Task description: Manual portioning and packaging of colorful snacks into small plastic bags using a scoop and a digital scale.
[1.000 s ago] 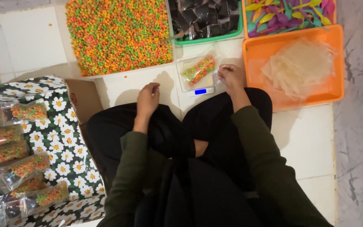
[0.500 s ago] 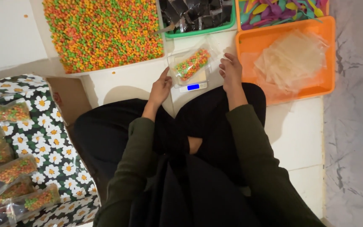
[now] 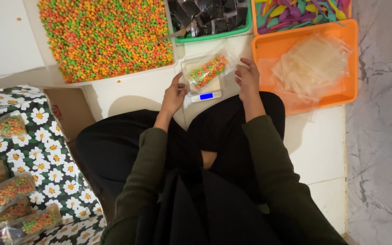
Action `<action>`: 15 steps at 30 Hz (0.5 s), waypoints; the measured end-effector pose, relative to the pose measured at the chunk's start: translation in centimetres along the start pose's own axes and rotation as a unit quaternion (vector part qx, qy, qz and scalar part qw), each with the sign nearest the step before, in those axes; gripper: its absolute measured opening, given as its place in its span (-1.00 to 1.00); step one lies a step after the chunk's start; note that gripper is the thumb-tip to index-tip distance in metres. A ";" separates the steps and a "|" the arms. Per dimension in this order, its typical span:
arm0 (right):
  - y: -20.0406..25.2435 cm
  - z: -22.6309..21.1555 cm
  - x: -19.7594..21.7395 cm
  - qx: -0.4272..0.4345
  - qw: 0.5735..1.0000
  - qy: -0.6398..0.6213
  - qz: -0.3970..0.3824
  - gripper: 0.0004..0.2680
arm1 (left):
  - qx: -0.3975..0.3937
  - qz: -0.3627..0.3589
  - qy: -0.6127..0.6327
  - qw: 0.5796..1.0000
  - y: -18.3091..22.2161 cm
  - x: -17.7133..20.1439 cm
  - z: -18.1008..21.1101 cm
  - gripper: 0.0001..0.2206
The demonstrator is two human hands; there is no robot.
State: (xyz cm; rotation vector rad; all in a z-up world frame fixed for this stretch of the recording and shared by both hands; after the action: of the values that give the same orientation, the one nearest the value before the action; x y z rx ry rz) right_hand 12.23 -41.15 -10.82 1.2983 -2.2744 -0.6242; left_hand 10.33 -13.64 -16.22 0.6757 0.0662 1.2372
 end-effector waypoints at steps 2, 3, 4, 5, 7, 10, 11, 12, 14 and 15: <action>-0.3 0.3 0.0 0.010 1.000 0.007 -0.005 -0.72 | 0.000 0.002 -0.001 1.000 -0.4 -0.1 -0.8 -0.44; -0.4 0.4 0.0 0.019 1.000 0.014 -0.011 -0.71 | 0.001 0.004 -0.001 1.000 -0.6 -0.1 -1.3 -0.43; -0.5 0.5 0.0 0.020 1.000 0.014 -0.011 -0.71 | 0.001 0.005 -0.001 1.000 -0.3 0.1 -0.9 -0.43; -0.7 0.6 0.1 0.019 1.000 0.017 -0.009 -0.72 | 0.009 0.010 0.003 1.000 0.0 0.4 -0.7 -0.45; -1.0 0.7 0.2 0.019 1.000 0.020 -0.007 -0.72 | 0.017 0.017 0.006 1.000 0.1 1.1 -1.2 -0.46; -1.1 0.7 0.3 0.014 1.000 0.020 0.005 -0.71 | 0.029 0.043 -0.086 0.995 0.3 2.8 -3.0 -0.48; -1.0 0.6 0.4 0.015 1.000 0.016 0.009 -0.72 | 0.047 0.052 -0.124 0.990 0.7 3.6 -3.4 -0.51; -0.9 0.5 0.4 0.016 1.000 0.013 0.013 -0.73 | 0.064 0.062 -0.162 0.983 1.2 4.4 -3.7 -0.54; -1.1 0.7 0.5 0.021 1.000 0.016 0.007 -0.72 | 0.066 0.073 -0.177 0.979 2.6 6.1 -2.5 -0.54; -1.2 0.8 0.5 0.026 0.999 0.020 0.003 -0.71 | 0.068 0.082 -0.190 0.976 3.4 6.9 -1.9 -0.54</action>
State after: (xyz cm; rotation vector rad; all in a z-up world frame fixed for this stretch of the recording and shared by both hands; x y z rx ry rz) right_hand 12.33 -42.00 -12.12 1.3158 -2.2745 -0.5348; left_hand 9.13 -6.18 -13.95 1.0436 -0.2290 1.2477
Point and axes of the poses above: each hand's wrist, its own y-axis away from the middle knuckle, its own x-axis out of the back of the hand, z = x × y, the point moved 5 cm from there along -y, towards the middle knuckle, and after that the axes turned 1 degree about z, right-handed, at the moved point
